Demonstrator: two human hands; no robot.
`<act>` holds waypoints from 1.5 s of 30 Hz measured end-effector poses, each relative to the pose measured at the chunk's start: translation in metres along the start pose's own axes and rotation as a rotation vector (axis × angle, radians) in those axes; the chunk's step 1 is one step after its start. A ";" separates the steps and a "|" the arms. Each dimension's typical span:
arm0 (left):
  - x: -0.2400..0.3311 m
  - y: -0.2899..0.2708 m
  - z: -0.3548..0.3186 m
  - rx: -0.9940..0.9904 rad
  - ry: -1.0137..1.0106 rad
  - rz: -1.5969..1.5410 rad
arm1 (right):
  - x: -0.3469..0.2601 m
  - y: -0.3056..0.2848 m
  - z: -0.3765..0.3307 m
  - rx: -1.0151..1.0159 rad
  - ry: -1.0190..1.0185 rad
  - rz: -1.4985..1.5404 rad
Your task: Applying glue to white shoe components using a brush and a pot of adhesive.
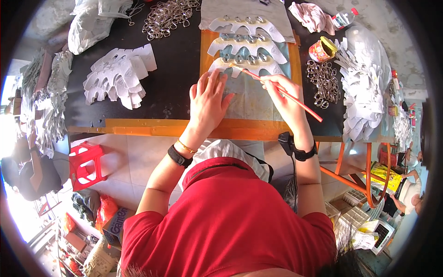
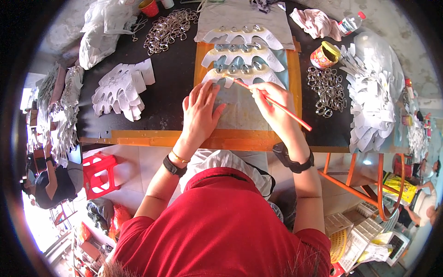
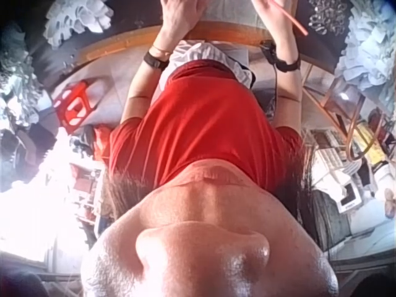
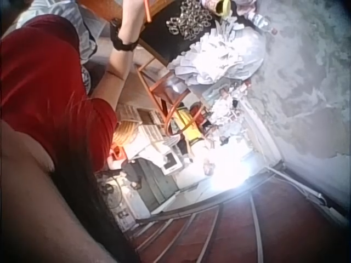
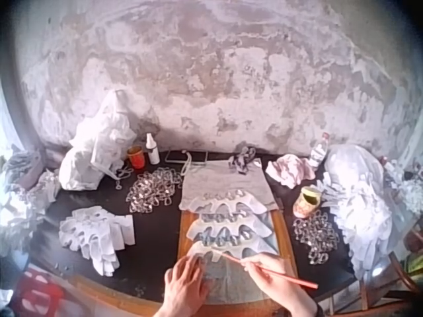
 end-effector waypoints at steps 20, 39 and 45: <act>0.003 -0.001 0.001 -0.035 -0.021 0.075 | -0.026 -0.105 -0.015 0.560 -0.043 -0.007; 0.007 -0.001 0.001 -0.046 0.017 0.113 | 0.063 -0.209 0.032 0.626 -0.011 -0.575; 0.006 -0.001 0.002 -0.055 0.016 0.110 | 0.054 -0.221 0.010 0.810 0.008 -0.291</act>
Point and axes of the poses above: each hand's wrist, its own z-axis towards the middle knuckle, its own y-axis out of the palm, x = y × z, the point moved 6 cm from there along z, towards the middle knuckle, and after that the axes turned 1 degree about -y, right-handed, at the moved point
